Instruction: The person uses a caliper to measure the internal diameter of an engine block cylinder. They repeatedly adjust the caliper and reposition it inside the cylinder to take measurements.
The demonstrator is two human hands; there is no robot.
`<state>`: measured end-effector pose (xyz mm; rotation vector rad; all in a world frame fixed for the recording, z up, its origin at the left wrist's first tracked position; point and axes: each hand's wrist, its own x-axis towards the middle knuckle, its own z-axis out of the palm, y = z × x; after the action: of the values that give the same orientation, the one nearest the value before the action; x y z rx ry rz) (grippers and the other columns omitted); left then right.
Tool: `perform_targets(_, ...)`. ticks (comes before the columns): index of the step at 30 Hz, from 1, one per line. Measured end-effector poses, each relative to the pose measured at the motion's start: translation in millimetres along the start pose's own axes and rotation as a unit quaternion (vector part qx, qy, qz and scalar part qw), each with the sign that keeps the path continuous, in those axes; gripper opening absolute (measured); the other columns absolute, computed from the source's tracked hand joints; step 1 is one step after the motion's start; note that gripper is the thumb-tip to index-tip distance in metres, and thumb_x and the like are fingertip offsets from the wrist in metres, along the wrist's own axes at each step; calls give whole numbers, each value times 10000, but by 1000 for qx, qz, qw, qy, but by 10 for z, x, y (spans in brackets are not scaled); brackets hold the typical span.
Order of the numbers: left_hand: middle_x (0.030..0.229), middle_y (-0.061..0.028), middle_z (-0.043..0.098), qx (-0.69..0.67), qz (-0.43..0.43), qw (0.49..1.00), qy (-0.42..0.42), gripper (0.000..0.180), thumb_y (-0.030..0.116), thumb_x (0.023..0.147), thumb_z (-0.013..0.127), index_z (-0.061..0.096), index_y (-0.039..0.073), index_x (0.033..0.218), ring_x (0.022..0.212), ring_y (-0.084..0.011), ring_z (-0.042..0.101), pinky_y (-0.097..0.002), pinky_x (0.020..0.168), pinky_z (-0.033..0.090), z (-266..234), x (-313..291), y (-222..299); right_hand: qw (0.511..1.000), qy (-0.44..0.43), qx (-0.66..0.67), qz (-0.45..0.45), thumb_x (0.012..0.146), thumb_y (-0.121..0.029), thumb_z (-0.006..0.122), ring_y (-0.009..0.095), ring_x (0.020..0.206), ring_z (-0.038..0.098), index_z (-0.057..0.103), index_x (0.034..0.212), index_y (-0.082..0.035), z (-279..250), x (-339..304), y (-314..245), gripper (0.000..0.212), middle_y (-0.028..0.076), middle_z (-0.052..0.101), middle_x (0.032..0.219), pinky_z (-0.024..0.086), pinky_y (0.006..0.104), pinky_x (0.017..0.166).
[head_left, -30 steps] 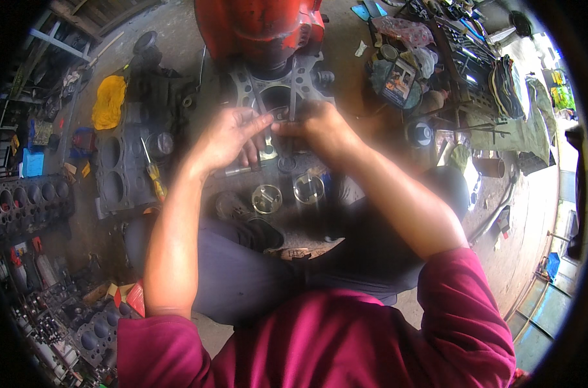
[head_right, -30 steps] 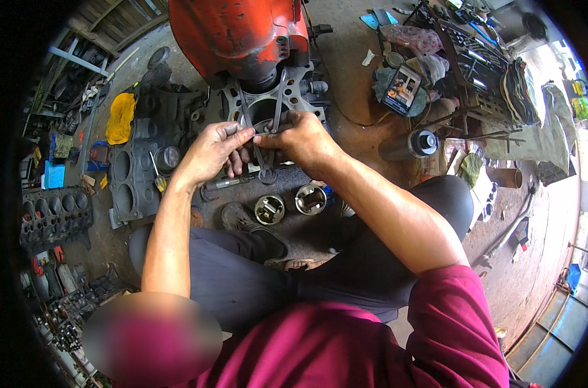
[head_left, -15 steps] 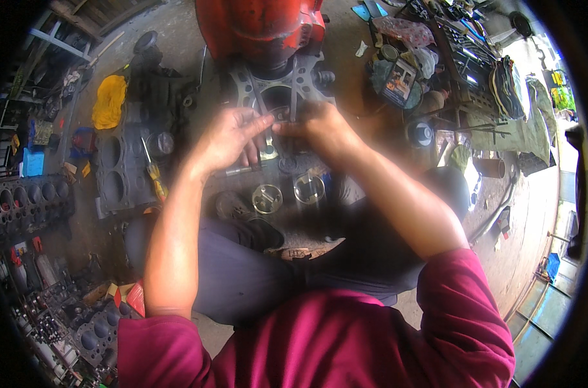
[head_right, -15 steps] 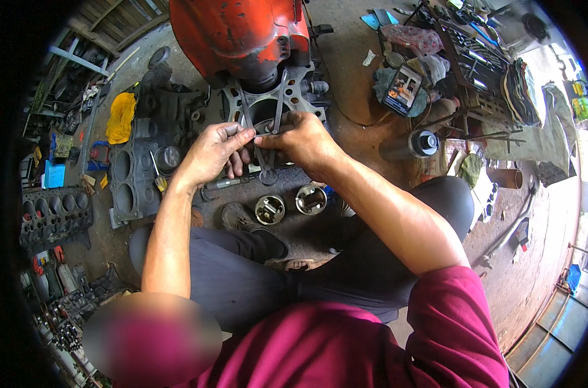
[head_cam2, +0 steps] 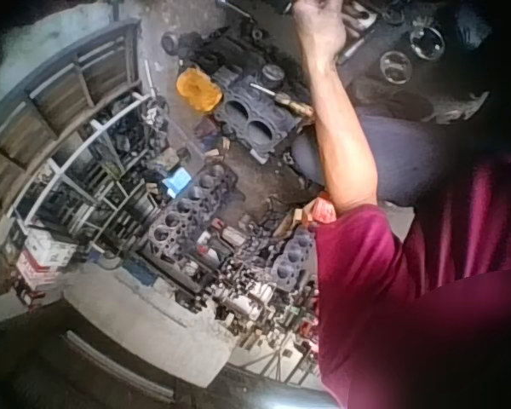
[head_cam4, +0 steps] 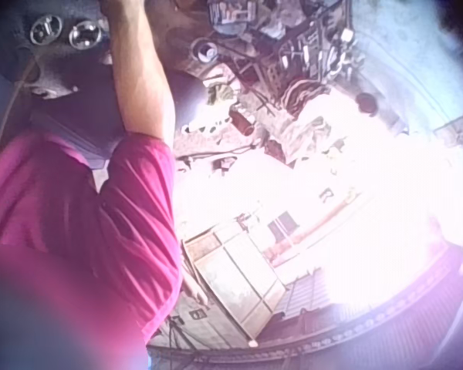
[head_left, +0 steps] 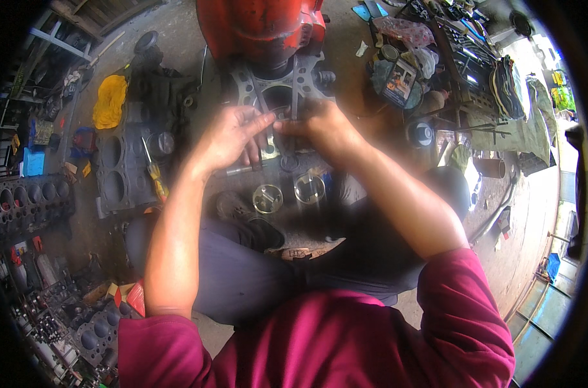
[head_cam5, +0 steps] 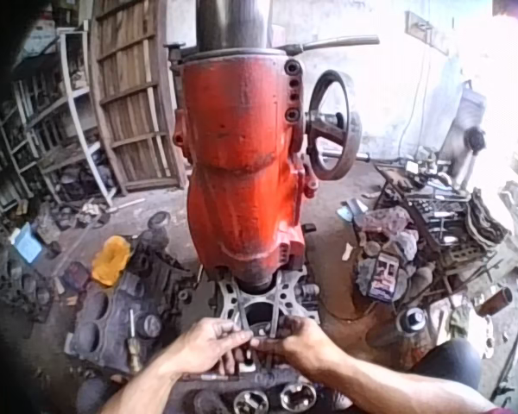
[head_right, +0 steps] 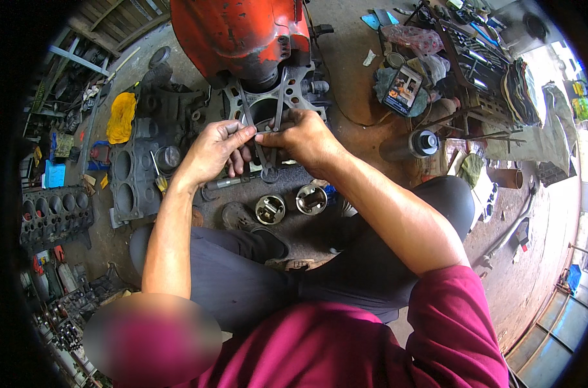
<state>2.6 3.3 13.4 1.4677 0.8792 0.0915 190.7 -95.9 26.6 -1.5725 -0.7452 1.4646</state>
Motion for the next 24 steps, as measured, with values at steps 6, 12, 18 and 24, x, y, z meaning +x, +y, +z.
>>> perform_targets(6, 709, -46, 638, -1, -2, 1000, -1, 306, 329, 1015, 607, 646, 31, 959, 512, -96, 598, -232, 434, 459, 5, -9, -5, 1000, 0, -1, -1, 785, -122, 847, 187, 828, 676, 584, 1172, 146, 22, -9, -4, 539, 170, 707, 987, 554, 317, 719)
perform_targets(12, 708, -44, 637, -5, -7, 1000, 1, 304, 328, 1015, 607, 645, 32, 955, 507, -93, 593, -231, 430, 456, 5, -1, -2, 1000, -1, 14, 16, 791, -107, 839, 188, 844, 677, 600, 1153, 130, 30, -47, -53, 494, 163, 707, 989, 558, 325, 744)
perform_targets(18, 710, -43, 639, -2, -6, 1000, 2, 309, 332, 1017, 605, 646, 32, 956, 508, -87, 591, -228, 427, 454, 4, -9, 11, 1000, 5, 20, 11, 785, -101, 842, 185, 835, 674, 615, 1126, 118, 37, -18, -16, 465, 155, 709, 977, 555, 323, 740)
perform_targets(24, 716, -42, 640, 0, -7, 1000, 4, 312, 338, 1017, 603, 648, 34, 963, 510, -84, 590, -225, 429, 455, 6, -14, 5, 1000, 0, 23, 6, 789, -108, 841, 181, 823, 674, 608, 1142, 123, 26, -4, 11, 482, 152, 711, 967, 553, 317, 725)
